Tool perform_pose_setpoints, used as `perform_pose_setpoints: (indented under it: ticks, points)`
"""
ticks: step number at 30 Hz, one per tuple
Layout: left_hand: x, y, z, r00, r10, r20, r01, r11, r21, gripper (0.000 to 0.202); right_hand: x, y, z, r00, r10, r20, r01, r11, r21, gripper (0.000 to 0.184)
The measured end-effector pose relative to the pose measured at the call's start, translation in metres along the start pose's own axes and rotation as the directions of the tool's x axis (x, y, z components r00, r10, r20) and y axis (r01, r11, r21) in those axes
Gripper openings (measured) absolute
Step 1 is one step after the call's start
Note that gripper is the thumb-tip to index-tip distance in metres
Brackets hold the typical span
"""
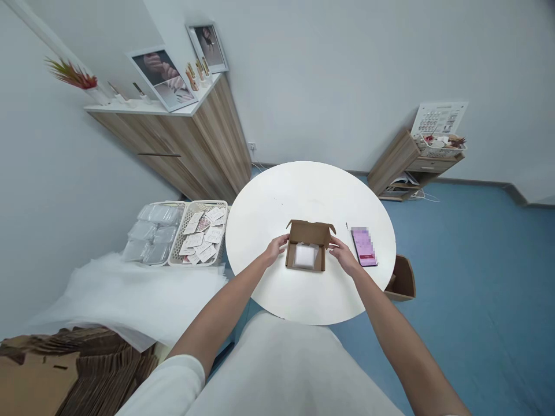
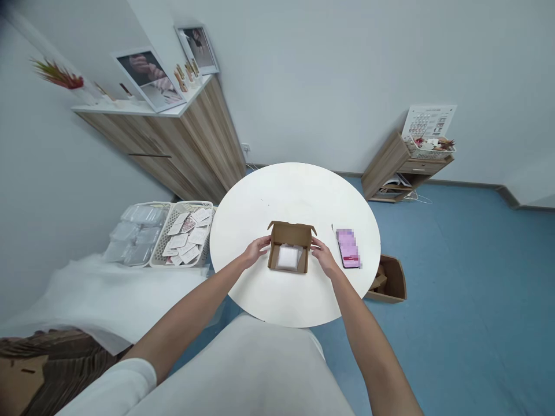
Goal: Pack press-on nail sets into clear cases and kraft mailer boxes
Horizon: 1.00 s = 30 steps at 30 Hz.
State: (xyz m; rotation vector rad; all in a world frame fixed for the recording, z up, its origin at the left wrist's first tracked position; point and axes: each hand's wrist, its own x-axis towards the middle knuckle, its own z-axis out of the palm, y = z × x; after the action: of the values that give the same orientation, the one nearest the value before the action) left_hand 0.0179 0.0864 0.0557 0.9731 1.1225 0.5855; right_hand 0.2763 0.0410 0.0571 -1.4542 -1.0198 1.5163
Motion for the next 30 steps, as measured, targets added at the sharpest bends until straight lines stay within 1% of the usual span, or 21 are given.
perform_pose_setpoints:
  ticks: [3,5,8,12,14,17,19,21,24,26,28,30]
  points:
    - [-0.005,-0.008,-0.004,1.0,-0.021,0.004,0.021,1.0,-0.008,0.048,-0.007,0.01,-0.003,0.999,0.039,0.026,-0.04,0.998,0.041,0.058]
    - [-0.008,-0.01,-0.006,0.999,-0.039,0.035,0.04,0.999,-0.025,0.048,-0.011,0.015,-0.003,0.998,0.053,0.043,-0.056,0.995,0.077,0.056]
    - [-0.012,-0.011,-0.008,0.995,-0.068,0.073,0.07,0.997,-0.028,0.049,-0.017,0.02,-0.002,0.997,0.073,0.038,-0.076,0.992,0.104,0.052]
    - [-0.016,-0.01,-0.012,0.991,-0.115,0.068,0.115,0.993,0.011,0.054,-0.023,0.021,-0.003,0.993,0.113,0.044,-0.117,0.986,0.117,0.044]
    - [-0.02,-0.01,-0.013,0.989,-0.126,0.078,0.122,0.991,0.055,0.06,-0.026,0.02,-0.004,0.988,0.148,0.052,-0.153,0.982,0.109,0.044]
    - [-0.026,-0.007,-0.013,0.987,-0.136,0.081,0.121,0.979,0.165,0.063,-0.03,0.018,-0.006,0.975,0.209,0.072,-0.213,0.975,0.06,0.053]
    - [-0.031,-0.004,-0.011,0.986,-0.141,0.093,0.114,0.961,0.252,0.06,-0.032,0.017,-0.006,0.968,0.236,0.089,-0.24,0.97,0.034,0.055]
    - [-0.035,-0.002,-0.007,0.982,-0.142,0.121,0.095,0.94,0.327,0.055,-0.034,0.015,-0.005,0.962,0.253,0.1,-0.255,0.967,0.004,0.053]
    - [-0.037,-0.004,-0.002,0.985,-0.096,0.144,0.034,0.922,0.385,0.05,-0.037,0.014,-0.002,0.959,0.265,0.096,-0.258,0.963,-0.083,0.047]
    - [-0.036,-0.01,0.0,0.993,-0.067,0.094,0.022,0.91,0.415,0.052,-0.038,0.017,0.002,0.961,0.271,0.061,-0.258,0.953,-0.16,0.046]
    - [-0.035,-0.018,0.003,0.997,-0.076,-0.008,0.071,0.885,0.46,0.059,-0.038,0.023,0.006,0.962,0.271,-0.012,-0.266,0.932,-0.246,0.047]
    - [-0.035,-0.027,0.004,0.989,-0.099,-0.106,0.14,0.847,0.513,0.067,-0.038,0.032,0.012,0.96,0.26,-0.105,-0.28,0.899,-0.336,0.049]
